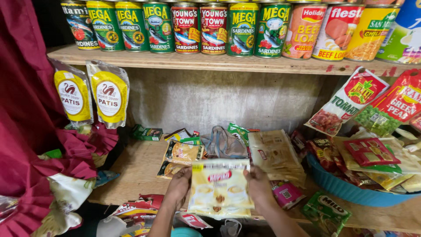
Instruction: The person wipes a wooden shelf with a cloth, then picks up and places various canned goods and packaged items to arrange them neatly. The person handles cans of sardines, beef loaf, condensed milk, and packets of coffee and sauces, stacking and aligning them on the shelf.
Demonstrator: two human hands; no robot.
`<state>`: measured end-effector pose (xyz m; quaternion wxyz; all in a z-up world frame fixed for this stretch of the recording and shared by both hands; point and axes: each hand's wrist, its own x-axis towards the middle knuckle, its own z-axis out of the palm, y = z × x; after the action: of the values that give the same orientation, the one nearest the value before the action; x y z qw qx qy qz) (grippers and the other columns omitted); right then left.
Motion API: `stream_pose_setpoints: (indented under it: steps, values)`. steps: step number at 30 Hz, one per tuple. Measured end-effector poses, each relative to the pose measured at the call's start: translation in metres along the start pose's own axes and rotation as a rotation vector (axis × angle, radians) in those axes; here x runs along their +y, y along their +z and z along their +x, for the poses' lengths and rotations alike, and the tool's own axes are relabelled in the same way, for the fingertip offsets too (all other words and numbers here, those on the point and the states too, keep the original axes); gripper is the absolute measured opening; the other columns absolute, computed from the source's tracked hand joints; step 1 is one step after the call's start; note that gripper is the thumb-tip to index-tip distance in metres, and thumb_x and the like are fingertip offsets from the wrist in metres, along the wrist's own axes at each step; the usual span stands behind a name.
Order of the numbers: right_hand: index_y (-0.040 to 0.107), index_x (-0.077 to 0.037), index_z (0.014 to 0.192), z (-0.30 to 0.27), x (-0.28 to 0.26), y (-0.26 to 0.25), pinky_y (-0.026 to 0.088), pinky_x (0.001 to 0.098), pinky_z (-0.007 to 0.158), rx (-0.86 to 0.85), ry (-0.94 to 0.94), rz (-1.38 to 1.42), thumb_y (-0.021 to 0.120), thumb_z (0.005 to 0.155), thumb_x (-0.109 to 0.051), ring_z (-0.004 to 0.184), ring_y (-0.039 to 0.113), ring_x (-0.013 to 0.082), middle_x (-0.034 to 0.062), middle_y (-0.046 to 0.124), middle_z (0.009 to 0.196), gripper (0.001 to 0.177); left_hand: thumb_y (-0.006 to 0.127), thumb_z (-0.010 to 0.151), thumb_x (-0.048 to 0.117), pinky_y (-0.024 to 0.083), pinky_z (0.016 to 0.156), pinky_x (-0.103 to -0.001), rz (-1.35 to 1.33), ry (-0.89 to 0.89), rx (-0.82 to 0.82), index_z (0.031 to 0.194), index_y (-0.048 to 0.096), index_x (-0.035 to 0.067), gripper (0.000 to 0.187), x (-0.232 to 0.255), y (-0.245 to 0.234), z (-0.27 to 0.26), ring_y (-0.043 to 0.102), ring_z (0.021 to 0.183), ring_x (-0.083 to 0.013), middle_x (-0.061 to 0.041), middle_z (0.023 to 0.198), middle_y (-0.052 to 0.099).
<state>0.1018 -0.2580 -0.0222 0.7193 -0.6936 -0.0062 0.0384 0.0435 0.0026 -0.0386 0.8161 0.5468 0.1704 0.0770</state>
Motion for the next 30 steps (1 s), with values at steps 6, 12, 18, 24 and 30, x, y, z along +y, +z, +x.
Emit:
stream_pose_setpoints:
  steps: [6, 12, 18, 24, 30]
  values:
    - [0.073, 0.003, 0.099, 0.006, 0.022, 0.003, 0.048, 0.0293, 0.063, -0.041, -0.198, -0.106, 0.068, 0.096, -0.015, 0.068, 0.058, 0.0114, 0.0062, 0.074, 0.080, 0.019, 0.065, 0.098, 0.020, 0.058, 0.072, -0.031, 0.078, 0.055, -0.027, 0.119, 0.068, -0.003, 0.031, 0.014, 0.014, -0.023, 0.070, 0.081, -0.0155, -0.012, 0.101, 0.077]
    - [0.075, -0.011, 0.109, -0.033, -0.041, -0.026, 0.053, 0.0423, 0.079, 0.280, -0.796, -0.938, 0.069, 0.091, -0.031, 0.096, 0.069, 0.0320, 0.0118, 0.075, 0.105, 0.028, 0.066, 0.095, 0.017, 0.057, 0.068, -0.032, 0.141, 0.087, -0.019, 0.114, 0.067, -0.003, 0.027, 0.006, 0.013, -0.017, 0.070, 0.076, -0.0157, -0.012, 0.094, 0.078]
    - [0.071, -0.010, 0.118, 0.012, -0.072, -0.078, 0.040, 0.0522, 0.103, 0.307, -0.956, -1.210, 0.072, 0.079, -0.025, 0.124, 0.052, 0.0413, 0.0195, 0.063, 0.131, 0.042, 0.069, 0.096, 0.016, 0.054, 0.065, -0.030, 0.171, 0.078, 0.053, 0.114, 0.068, -0.003, 0.027, -0.001, 0.011, -0.013, 0.067, 0.073, -0.0144, -0.012, 0.091, 0.077]
    - [0.078, -0.030, 0.113, 0.027, -0.040, -0.100, 0.025, 0.0722, 0.106, 0.011, -1.103, -1.316, 0.076, 0.064, -0.022, 0.123, 0.059, 0.0311, 0.0069, 0.071, 0.127, 0.050, 0.068, 0.096, 0.017, 0.053, 0.065, -0.027, 0.164, 0.191, 0.050, 0.109, 0.071, -0.004, 0.025, -0.011, 0.009, -0.005, 0.065, 0.072, -0.0117, -0.009, 0.089, 0.077]
    - [0.079, -0.016, 0.109, -0.003, -0.075, -0.098, 0.058, 0.0385, 0.073, -0.066, -0.811, -1.032, 0.073, 0.082, -0.015, 0.085, 0.074, 0.0294, 0.0107, 0.077, 0.095, 0.028, 0.068, 0.095, 0.019, 0.052, 0.065, -0.027, 0.218, 0.213, 0.099, 0.109, 0.072, -0.003, 0.027, -0.011, 0.010, -0.007, 0.065, 0.072, -0.0115, -0.009, 0.088, 0.078]
